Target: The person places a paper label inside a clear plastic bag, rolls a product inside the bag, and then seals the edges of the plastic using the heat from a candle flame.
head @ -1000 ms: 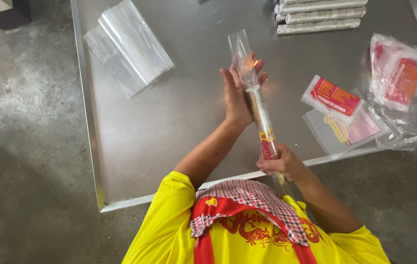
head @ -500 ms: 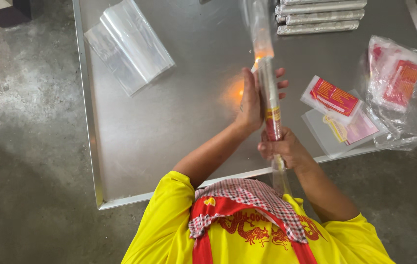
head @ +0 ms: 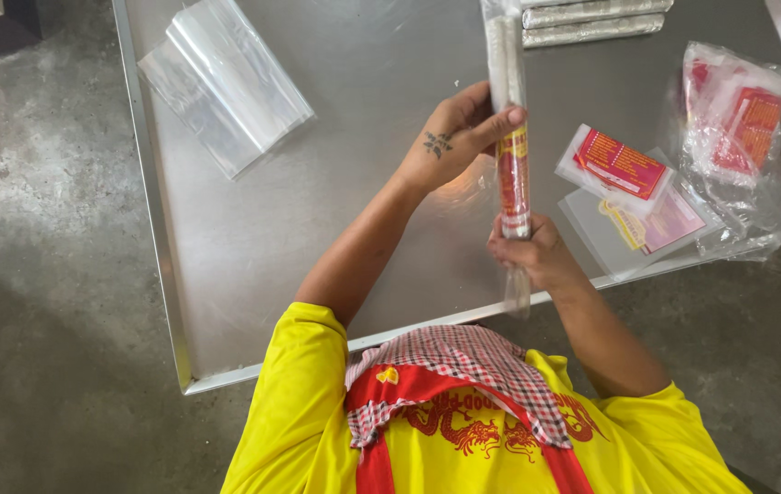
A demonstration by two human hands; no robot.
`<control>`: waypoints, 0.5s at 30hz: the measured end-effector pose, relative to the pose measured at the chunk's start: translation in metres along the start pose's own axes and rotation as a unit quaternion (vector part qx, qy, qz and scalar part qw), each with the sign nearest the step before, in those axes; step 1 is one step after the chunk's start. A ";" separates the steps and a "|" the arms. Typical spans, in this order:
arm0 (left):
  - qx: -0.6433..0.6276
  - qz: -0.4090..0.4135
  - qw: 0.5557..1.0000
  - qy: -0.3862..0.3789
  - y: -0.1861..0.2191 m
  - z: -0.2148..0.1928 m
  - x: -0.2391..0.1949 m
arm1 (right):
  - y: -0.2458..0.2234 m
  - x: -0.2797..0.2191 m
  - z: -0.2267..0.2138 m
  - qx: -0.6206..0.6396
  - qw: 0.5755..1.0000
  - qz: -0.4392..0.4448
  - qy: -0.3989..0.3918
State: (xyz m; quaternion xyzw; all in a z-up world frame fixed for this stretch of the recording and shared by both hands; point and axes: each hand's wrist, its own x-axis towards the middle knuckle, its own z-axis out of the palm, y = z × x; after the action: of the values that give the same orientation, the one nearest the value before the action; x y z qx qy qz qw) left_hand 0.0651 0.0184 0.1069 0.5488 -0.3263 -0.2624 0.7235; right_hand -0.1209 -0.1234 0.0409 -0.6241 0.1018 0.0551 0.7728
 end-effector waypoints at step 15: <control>-0.048 0.035 0.943 0.326 -0.048 -0.077 -0.068 | 0.025 0.098 -0.026 0.034 0.991 0.032 0.125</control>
State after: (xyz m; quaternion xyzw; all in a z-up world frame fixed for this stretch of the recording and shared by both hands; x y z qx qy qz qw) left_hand 0.0782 0.1043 0.0337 0.5574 -0.0784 -0.0585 0.8244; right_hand -0.0332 -0.1472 -0.0103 -0.5961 0.2194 -0.0021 0.7723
